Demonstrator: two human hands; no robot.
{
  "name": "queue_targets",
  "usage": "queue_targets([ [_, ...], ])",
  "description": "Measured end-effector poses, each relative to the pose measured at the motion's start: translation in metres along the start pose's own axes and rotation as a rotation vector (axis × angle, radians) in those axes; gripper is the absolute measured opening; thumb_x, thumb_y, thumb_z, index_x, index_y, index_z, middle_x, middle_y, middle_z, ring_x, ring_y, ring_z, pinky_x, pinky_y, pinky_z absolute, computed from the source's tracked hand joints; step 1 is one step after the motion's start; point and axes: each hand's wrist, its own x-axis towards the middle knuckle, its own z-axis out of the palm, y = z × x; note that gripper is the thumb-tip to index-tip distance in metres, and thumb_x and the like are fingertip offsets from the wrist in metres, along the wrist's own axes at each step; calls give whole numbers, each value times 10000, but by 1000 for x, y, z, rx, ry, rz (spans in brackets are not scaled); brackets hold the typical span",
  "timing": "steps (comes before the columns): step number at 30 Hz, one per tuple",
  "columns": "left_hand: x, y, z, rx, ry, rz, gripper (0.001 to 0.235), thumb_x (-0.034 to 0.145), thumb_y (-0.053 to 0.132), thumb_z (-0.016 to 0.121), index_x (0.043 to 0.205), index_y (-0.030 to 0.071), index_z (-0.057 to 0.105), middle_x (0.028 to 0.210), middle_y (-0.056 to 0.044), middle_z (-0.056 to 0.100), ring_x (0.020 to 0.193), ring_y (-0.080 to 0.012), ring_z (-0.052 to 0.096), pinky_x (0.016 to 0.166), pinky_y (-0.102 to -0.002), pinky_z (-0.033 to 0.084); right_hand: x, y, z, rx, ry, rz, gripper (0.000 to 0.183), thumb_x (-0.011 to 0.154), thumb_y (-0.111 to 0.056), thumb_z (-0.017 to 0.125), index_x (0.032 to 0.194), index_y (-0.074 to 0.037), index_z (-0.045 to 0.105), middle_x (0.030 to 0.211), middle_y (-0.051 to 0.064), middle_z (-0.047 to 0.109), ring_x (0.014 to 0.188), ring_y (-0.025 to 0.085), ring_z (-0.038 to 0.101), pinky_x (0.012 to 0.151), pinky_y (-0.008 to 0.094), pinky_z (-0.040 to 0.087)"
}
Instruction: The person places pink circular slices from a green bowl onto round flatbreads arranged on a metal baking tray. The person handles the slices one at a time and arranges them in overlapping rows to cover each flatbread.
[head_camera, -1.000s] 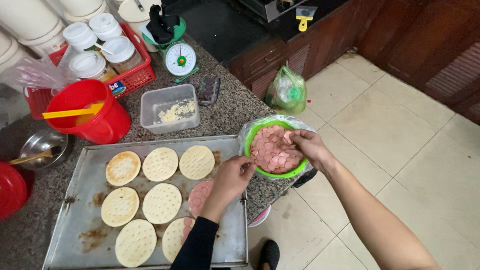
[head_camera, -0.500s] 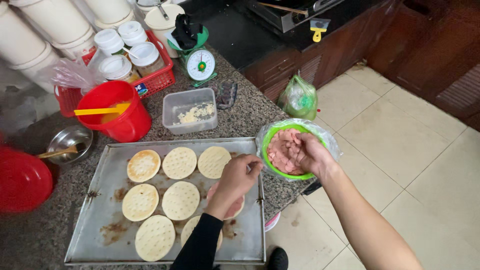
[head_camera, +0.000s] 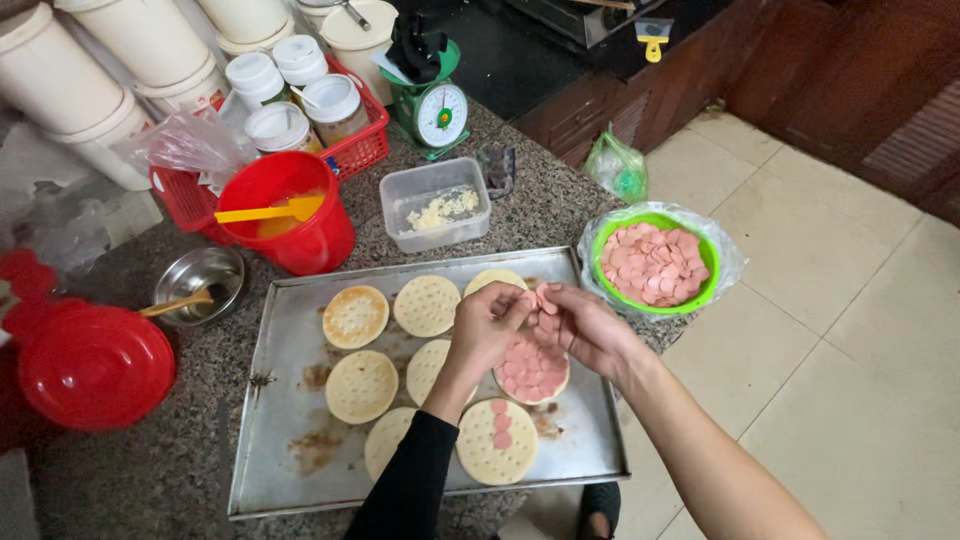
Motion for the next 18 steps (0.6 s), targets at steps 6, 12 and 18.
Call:
queue_targets([
  [6,-22,-20,-32,-73,1,-36,247,966,206,721,940,-34,774,744,-46,752,647,-58,625,603,-261,523,-9,43,20,159,172,47,230,1063,-209,451,1072,-21,583,997,112,717,886,199,739,804,341,641],
  [12,-40,-11,-37,-151,-42,-32,244,948,219,714,998,-11,781,794,-46,790,662,-56,673,614,-255,546,-26,63,33,25,108,-23,170,1042,-94,505,1173,-36,597,1007,112,714,875,176,723,775,310,614],
  [18,-59,15,-32,309,65,165,181,917,255,777,938,83,829,753,-103,709,705,-243,676,637,-358,505,-38,64,28,5,70,-30,213,1057,-161,572,1153,11,652,940,83,730,722,119,683,661,240,589],
])
